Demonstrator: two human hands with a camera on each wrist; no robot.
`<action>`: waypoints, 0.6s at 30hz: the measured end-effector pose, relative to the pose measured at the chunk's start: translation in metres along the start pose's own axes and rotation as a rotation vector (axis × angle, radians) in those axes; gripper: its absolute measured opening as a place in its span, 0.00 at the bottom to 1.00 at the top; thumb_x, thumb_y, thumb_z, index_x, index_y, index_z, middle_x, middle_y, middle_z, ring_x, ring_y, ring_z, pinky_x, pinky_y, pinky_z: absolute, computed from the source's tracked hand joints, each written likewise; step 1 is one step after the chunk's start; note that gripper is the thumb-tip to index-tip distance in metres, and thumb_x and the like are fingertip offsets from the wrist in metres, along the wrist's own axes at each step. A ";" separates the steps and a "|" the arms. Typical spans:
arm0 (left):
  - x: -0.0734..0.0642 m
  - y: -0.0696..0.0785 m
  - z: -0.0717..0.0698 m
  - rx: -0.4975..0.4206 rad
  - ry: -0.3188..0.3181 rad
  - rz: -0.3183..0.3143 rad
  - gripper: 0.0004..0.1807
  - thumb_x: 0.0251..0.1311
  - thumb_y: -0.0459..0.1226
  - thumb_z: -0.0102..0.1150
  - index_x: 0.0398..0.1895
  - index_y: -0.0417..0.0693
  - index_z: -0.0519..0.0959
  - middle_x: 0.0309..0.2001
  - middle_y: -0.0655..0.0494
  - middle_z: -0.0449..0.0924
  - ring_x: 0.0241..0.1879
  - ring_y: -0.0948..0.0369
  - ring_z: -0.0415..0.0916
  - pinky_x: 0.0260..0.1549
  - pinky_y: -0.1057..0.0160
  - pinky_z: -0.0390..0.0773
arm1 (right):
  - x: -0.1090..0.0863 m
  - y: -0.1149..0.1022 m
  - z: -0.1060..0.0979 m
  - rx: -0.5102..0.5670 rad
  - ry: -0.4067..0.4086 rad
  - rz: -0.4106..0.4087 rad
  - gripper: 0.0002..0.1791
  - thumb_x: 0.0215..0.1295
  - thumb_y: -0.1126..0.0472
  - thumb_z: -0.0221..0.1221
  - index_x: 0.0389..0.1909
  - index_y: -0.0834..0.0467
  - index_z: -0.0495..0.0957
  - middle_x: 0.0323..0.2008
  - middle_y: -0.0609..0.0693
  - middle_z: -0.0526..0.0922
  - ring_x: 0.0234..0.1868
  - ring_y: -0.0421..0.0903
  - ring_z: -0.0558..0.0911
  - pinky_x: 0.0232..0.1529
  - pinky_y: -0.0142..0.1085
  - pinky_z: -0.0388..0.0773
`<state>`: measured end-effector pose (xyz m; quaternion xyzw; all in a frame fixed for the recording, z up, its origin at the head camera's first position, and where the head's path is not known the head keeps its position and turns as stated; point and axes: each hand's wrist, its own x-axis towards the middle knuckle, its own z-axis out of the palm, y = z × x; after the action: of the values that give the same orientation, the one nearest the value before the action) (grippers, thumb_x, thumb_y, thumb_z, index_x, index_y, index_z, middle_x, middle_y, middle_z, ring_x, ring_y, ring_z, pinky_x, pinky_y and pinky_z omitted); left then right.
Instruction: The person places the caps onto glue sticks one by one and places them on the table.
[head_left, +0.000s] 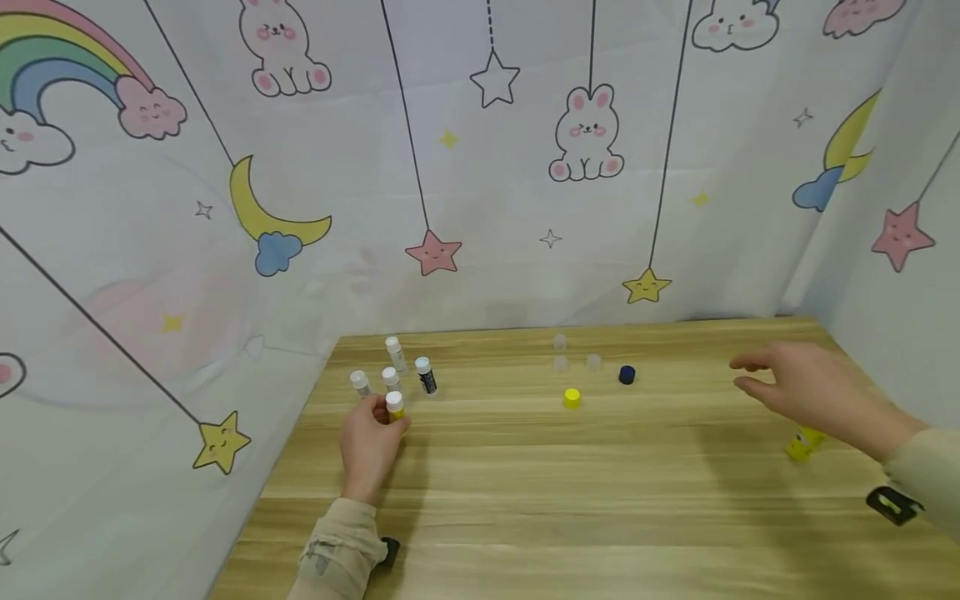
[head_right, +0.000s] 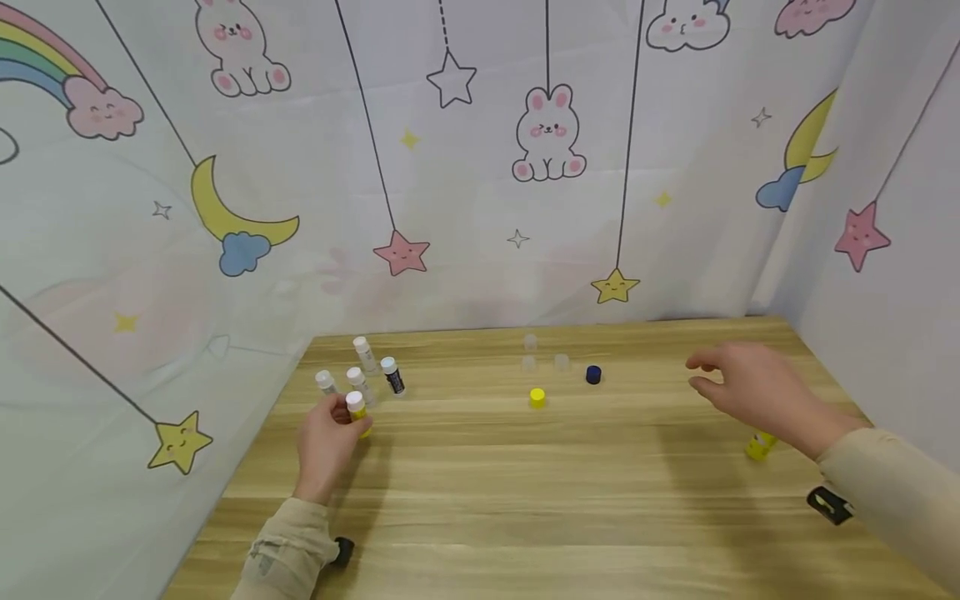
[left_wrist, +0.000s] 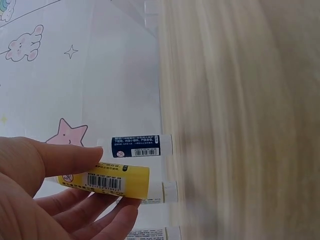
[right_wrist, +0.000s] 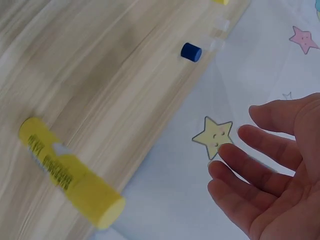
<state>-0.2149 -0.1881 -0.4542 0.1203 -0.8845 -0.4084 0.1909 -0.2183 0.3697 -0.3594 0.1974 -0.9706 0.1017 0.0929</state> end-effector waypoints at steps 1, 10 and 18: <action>0.000 0.001 0.000 0.001 0.003 0.008 0.16 0.50 0.32 0.75 0.42 0.39 0.82 0.40 0.43 0.85 0.41 0.48 0.81 0.42 0.48 0.77 | 0.002 -0.003 0.001 0.005 0.002 -0.001 0.13 0.64 0.56 0.67 0.47 0.57 0.86 0.43 0.55 0.87 0.39 0.55 0.86 0.36 0.52 0.81; -0.001 0.013 0.003 0.001 0.015 0.029 0.15 0.49 0.32 0.76 0.40 0.41 0.82 0.37 0.45 0.84 0.39 0.49 0.80 0.40 0.49 0.75 | 0.020 -0.019 0.013 0.048 0.028 -0.021 0.15 0.65 0.58 0.67 0.50 0.59 0.86 0.44 0.56 0.87 0.43 0.56 0.85 0.40 0.54 0.81; -0.002 0.020 0.005 -0.006 0.010 0.047 0.17 0.50 0.33 0.76 0.43 0.42 0.83 0.37 0.45 0.85 0.38 0.49 0.81 0.41 0.50 0.75 | 0.032 -0.032 0.027 0.099 0.040 -0.039 0.15 0.65 0.60 0.67 0.51 0.59 0.85 0.45 0.55 0.87 0.45 0.56 0.85 0.43 0.55 0.80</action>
<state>-0.2168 -0.1713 -0.4417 0.1008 -0.8849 -0.4058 0.2052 -0.2386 0.3229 -0.3727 0.2187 -0.9583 0.1516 0.1043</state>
